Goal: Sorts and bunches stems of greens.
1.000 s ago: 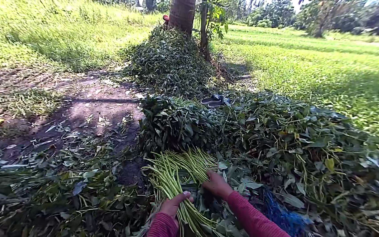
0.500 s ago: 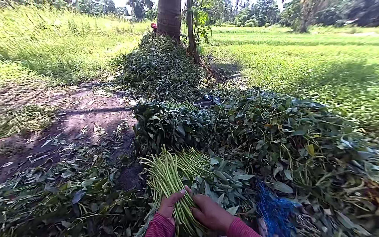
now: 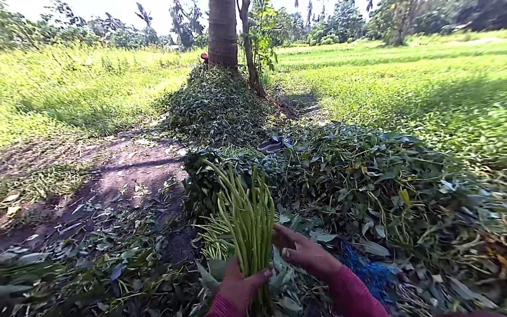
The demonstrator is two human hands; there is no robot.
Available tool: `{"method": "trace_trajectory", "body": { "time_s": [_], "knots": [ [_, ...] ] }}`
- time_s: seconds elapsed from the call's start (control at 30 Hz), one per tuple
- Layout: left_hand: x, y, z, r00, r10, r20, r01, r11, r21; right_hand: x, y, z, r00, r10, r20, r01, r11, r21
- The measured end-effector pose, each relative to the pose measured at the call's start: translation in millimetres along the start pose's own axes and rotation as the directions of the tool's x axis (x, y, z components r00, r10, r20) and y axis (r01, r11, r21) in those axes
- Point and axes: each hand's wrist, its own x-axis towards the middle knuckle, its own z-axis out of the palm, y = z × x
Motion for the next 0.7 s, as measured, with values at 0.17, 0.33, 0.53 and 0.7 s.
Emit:
{"method": "trace_trajectory", "body": {
  "time_s": [0.17,0.33,0.53,0.7],
  "knots": [
    [-27,15,40,0.946,-0.052,0.319,-0.083,0.914,0.396,-3,0,6,0.936,-0.347,0.054,0.224,0.708,0.669],
    [-25,9,49,0.852,-0.223,0.474,0.154,0.972,0.179,-22,-39,14,0.98,-0.18,0.081,0.112,0.845,0.522],
    [-17,26,34,0.721,-0.096,0.686,0.207,0.975,-0.081,-24,-77,30,0.977,0.09,-0.191,0.013,0.877,0.48],
    [15,38,3,0.663,0.242,0.709,-0.106,0.967,-0.231,-33,-95,9,0.945,0.103,-0.311,0.071,0.864,0.499]
  ]
}}
